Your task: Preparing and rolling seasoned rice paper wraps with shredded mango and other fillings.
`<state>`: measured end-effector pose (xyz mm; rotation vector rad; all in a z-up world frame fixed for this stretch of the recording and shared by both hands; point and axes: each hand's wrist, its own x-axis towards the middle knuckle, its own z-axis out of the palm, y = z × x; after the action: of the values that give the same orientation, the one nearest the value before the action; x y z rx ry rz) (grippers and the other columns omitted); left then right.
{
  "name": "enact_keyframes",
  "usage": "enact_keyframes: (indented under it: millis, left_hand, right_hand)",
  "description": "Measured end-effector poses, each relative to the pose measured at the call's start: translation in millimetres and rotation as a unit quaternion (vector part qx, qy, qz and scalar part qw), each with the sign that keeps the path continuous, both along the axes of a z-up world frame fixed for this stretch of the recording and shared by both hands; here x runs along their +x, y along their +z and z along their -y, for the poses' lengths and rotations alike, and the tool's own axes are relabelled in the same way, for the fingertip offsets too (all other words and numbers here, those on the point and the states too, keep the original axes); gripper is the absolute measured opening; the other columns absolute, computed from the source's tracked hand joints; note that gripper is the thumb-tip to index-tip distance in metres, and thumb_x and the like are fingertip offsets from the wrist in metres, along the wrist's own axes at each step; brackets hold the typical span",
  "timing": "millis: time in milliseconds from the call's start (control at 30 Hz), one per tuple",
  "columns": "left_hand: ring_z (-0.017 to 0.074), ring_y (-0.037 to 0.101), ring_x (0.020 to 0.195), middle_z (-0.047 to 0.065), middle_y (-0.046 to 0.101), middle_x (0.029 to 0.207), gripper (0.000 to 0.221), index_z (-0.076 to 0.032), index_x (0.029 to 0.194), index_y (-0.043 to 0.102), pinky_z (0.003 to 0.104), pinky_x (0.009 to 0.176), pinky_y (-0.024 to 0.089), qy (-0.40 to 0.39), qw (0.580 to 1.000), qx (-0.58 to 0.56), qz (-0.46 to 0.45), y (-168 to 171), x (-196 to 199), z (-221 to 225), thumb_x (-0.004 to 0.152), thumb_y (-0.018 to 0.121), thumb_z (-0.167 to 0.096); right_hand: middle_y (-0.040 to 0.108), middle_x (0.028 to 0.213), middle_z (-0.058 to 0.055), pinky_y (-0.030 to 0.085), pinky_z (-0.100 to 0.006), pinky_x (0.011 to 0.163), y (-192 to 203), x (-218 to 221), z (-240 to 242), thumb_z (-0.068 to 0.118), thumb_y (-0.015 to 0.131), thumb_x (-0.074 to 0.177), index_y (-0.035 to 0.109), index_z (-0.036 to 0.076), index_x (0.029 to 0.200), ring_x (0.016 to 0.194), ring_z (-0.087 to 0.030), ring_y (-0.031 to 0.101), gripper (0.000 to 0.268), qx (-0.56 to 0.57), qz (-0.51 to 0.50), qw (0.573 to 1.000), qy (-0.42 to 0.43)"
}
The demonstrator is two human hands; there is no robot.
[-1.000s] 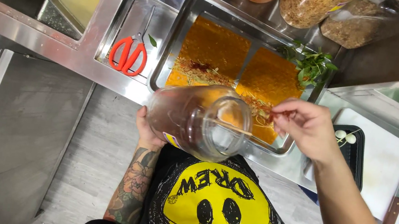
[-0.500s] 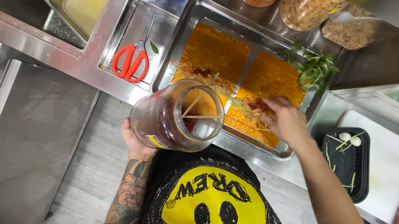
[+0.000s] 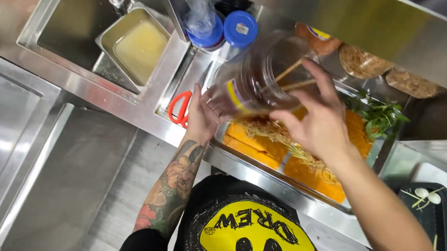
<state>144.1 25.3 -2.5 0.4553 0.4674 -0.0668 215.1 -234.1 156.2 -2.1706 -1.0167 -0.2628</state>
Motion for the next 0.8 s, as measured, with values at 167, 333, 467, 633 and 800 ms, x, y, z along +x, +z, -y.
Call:
enact_keyframes:
  millis: [167,333,467,633,800]
  left_hand:
    - [0.035,0.057,0.127,0.022,0.057,0.144,0.079,-0.009,0.153,0.04,0.051,0.102,0.047,0.015,0.994,0.109,-0.011,-40,-21,-48,0.095,0.05,-0.061]
    - [0.0295,0.061,0.123,0.019,0.062,0.138,0.068,-0.008,0.151,0.045,0.048,0.101,0.05,0.021,0.988,0.145,-0.039,-44,-68,-68,0.098,0.052,-0.05]
    - [0.0257,0.067,0.108,0.016,0.069,0.125,0.055,-0.002,0.141,0.054,0.042,0.093,0.054,0.026,0.973,0.187,-0.132,-42,-93,-64,0.098,0.055,-0.036]
    - [0.0172,0.068,0.089,0.009,0.072,0.104,0.044,0.003,0.132,0.062,0.03,0.077,0.052,-0.008,0.947,0.295,-0.124,-67,-92,-41,0.094,0.071,-0.016]
    - [0.0149,0.062,0.07,0.006,0.068,0.079,0.036,0.001,0.113,0.073,0.03,0.065,0.052,-0.148,0.768,0.623,0.01,-37,-47,-12,0.084,0.08,-0.019]
  right_hand:
    - [0.05,0.148,-0.017,0.055,-0.049,0.099,-21,43,-48,0.032,0.088,0.083,0.075,0.003,0.104,0.136,-0.046,0.053,0.038,-0.117,0.143,0.98,-0.075]
    - [0.06,0.128,-0.017,0.056,-0.05,0.083,-53,103,-82,0.033,0.084,0.083,0.075,0.004,0.104,0.11,-0.038,0.063,0.037,-0.183,0.227,0.945,-0.149]
    - [0.071,0.106,-0.017,0.055,-0.047,0.075,-50,147,-100,0.025,0.075,0.097,0.073,0.002,0.115,0.091,-0.034,0.069,0.029,-0.19,0.09,0.966,-0.15]
    - [0.074,0.105,-0.017,0.057,-0.045,0.078,-47,151,-92,0.018,0.068,0.099,0.074,0.003,0.114,0.092,-0.032,0.072,0.022,-0.11,0.071,0.982,-0.135]
    - [0.071,0.093,-0.018,0.055,-0.049,0.072,-81,139,-74,0.004,0.072,0.083,0.071,0.001,0.102,0.084,-0.036,0.069,0.019,-0.166,-0.045,0.968,-0.181]
